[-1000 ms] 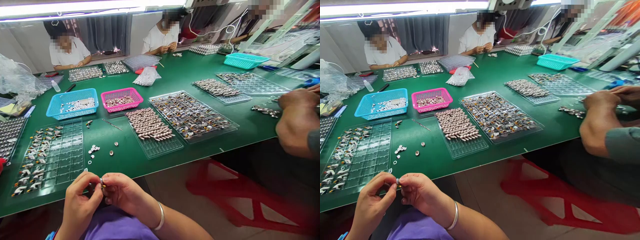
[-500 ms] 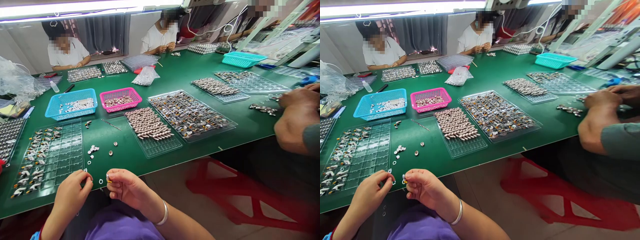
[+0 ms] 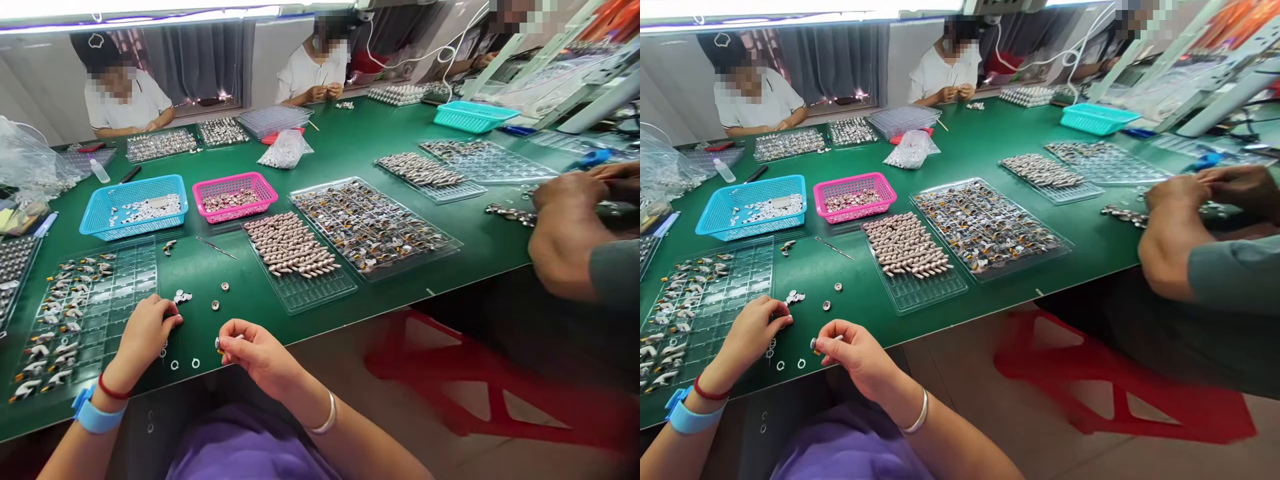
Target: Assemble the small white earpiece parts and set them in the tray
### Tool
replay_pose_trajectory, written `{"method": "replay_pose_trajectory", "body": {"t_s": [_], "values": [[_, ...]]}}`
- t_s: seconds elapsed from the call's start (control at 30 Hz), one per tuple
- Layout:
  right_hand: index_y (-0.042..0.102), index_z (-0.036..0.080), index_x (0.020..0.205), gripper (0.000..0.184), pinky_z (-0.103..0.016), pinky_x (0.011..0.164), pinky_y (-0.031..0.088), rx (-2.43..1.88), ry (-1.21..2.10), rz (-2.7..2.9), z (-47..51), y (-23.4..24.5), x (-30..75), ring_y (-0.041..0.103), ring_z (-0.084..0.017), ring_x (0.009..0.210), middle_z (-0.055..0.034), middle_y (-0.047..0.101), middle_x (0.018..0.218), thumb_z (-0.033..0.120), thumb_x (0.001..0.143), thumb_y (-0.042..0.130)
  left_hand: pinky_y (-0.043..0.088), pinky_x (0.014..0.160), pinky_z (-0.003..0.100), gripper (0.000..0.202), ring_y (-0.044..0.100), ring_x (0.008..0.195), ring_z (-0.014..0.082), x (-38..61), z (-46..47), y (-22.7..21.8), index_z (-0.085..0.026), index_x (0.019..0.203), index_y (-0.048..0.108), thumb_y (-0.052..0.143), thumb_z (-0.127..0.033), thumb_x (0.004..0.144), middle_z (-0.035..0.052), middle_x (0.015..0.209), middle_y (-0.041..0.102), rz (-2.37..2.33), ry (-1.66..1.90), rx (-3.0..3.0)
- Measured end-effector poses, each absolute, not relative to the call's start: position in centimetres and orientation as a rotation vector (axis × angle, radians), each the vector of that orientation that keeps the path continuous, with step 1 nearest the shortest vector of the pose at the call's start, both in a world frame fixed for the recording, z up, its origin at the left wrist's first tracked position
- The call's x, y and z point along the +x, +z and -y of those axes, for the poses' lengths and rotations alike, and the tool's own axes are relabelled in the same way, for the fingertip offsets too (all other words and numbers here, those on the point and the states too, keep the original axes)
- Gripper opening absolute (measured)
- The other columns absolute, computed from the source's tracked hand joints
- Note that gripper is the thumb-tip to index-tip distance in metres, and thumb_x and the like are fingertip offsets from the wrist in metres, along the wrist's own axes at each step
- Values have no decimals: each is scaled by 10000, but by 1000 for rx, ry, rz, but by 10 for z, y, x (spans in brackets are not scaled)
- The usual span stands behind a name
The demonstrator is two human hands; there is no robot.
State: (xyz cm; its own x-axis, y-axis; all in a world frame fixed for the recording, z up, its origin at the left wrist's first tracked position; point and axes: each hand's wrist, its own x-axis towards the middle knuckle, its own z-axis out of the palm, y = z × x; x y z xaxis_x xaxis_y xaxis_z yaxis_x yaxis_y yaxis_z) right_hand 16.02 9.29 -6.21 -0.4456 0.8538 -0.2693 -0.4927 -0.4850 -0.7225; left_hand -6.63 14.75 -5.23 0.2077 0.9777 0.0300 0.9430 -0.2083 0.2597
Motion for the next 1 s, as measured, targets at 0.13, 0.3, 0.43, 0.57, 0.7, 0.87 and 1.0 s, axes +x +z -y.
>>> {"method": "replay_pose_trajectory", "body": {"t_s": [0.13, 0.3, 0.43, 0.57, 0.7, 0.87, 1.0], "values": [[621, 153, 719, 332, -252, 704, 389, -827, 1906, 891, -98, -66, 157, 505, -103, 690, 18, 577, 729, 417, 673, 816, 474, 773, 399, 105, 597, 809, 273, -67, -143, -53, -221, 732, 615, 587, -277, 816, 61, 789, 638, -1798, 303, 2348], [616, 153, 718, 366, -263, 726, 379, -833, 1888, 971, -100, -67, 150, 495, -112, 708, 14, 579, 739, 461, 668, 808, 484, 762, 386, 83, 614, 804, 261, -68, -138, -57, -225, 760, 573, 549, -257, 833, 62, 809, 654, -1785, 380, 2357], [616, 155, 710, 401, -257, 703, 371, -863, 1904, 963, -98, -67, 149, 487, -110, 692, 16, 577, 727, 498, 645, 814, 500, 737, 344, 32, 636, 783, 228, -66, -138, -59, -234, 841, 566, 534, -230, 836, 28, 792, 672, -1785, 445, 2329], [615, 159, 706, 403, -257, 690, 370, -884, 1900, 962, -97, -69, 151, 484, -112, 681, 15, 570, 716, 506, 644, 811, 504, 749, 335, 128, 654, 790, 219, -65, -138, -59, -231, 954, 582, 515, -212, 847, 17, 802, 690, -1785, 463, 2310], [617, 164, 716, 375, -261, 692, 375, -872, 1898, 976, -97, -72, 153, 488, -115, 684, 12, 572, 728, 488, 672, 799, 491, 808, 378, 145, 639, 860, 257, -70, -139, -56, -229, 957, 631, 564, -251, 830, 49, 870, 695, -1809, 437, 2317], [613, 156, 727, 343, -266, 712, 378, -844, 1908, 975, -96, -73, 152, 491, -115, 696, 9, 571, 735, 449, 695, 788, 478, 796, 405, 75, 606, 831, 276, -75, -145, -53, -224, 756, 677, 629, -269, 791, 66, 819, 667, -1812, 344, 2333], [611, 154, 720, 351, -265, 709, 376, -837, 1914, 970, -95, -72, 152, 488, -112, 692, 11, 570, 730, 453, 686, 794, 483, 762, 389, 87, 612, 812, 266, -74, -148, -53, -223, 730, 683, 625, -253, 788, 56, 782, 655, -1796, 318, 2333]]}}
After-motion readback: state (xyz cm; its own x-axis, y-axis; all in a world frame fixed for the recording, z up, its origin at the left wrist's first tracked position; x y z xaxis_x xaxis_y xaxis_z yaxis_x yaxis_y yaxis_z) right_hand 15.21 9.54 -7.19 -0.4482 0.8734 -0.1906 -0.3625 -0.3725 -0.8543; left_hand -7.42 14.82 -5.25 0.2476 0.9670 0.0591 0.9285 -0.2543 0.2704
